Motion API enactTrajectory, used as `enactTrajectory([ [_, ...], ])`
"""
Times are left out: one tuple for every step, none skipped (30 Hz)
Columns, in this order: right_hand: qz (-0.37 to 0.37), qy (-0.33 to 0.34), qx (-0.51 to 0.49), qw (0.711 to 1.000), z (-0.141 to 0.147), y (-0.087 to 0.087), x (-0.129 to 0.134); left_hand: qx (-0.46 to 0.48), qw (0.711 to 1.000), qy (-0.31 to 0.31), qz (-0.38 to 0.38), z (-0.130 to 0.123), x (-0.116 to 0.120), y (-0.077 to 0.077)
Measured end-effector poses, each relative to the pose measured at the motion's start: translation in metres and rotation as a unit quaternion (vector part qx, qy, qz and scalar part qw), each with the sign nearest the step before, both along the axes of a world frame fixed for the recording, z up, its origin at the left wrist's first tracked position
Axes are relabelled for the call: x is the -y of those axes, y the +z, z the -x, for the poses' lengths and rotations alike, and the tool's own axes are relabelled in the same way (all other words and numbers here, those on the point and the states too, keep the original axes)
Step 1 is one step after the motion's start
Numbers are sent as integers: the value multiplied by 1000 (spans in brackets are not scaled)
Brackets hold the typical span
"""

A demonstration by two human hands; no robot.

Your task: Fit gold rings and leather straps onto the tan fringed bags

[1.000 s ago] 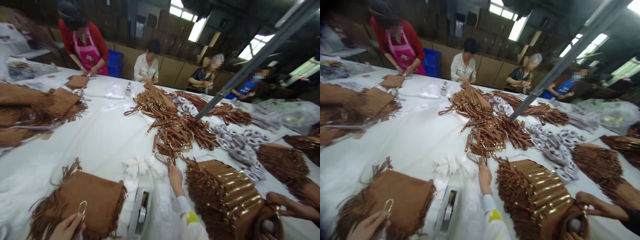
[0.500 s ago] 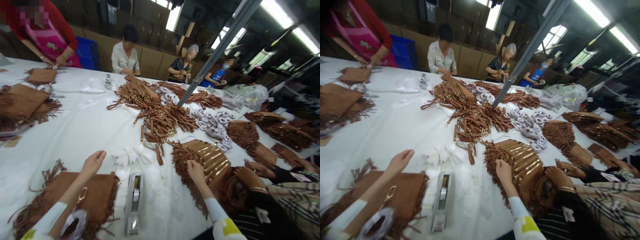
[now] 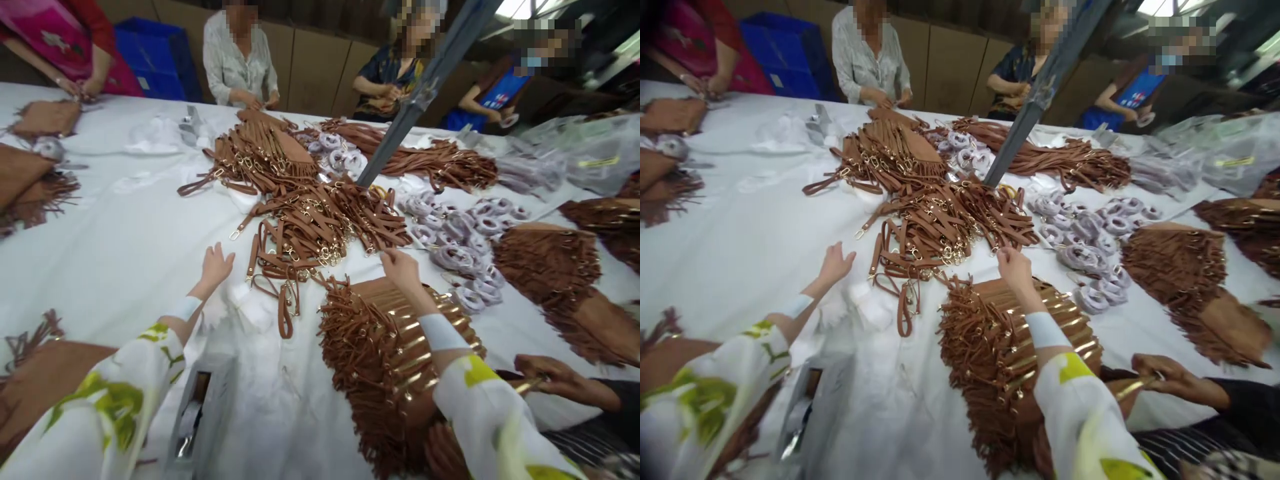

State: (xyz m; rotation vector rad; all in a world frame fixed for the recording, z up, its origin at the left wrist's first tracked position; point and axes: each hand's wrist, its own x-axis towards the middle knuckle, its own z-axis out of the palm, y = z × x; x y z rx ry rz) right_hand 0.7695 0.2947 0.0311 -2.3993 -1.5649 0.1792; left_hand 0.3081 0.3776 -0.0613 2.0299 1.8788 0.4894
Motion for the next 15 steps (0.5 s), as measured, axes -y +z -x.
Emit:
enactTrajectory([
  [-6,-1,2,1000,-11,-4,-17,-11,1000,7,5,-10,-1,-8],
  [-10,-3,3,1000,-21,-8,-33,-20,1000,17,8,-20,-2,-17],
  [-11,-4,1,1000,-30,-13,-48,-30,999,28,8,-30,-3,-25],
  [-9,-3,-1,1000,-39,-18,-64,-41,998,38,6,-39,-4,-33],
  [-8,0,-4,1000,-47,-23,-79,-51,997,52,2,-47,-6,-41],
  [-9,4,-5,1000,-55,-28,-95,-84,994,69,-8,-54,-7,-50],
  [-12,8,-4,1000,-62,-34,-112,-113,990,80,-12,-59,-9,-58],
  [-18,13,1,1000,-69,-41,-129,-135,987,86,-10,-62,-11,-66],
  [-26,19,7,999,-76,-48,-147,-153,984,92,-7,-64,-12,-73],
  [-34,26,12,999,-82,-55,-166,-167,981,97,-9,-64,-14,-80],
  [-42,32,16,998,-88,-61,-184,-180,979,98,-12,-64,-15,-85],
  [-51,36,20,998,-94,-67,-202,-192,976,98,-15,-63,-16,-90],
  [-60,34,25,997,-100,-72,-220,-203,974,99,-18,-63,-16,-93],
  [-68,26,31,997,-107,-76,-237,-212,972,100,-20,-62,-17,-96],
  [-75,10,37,996,-115,-79,-253,-220,970,101,-23,-61,-17,-99],
])
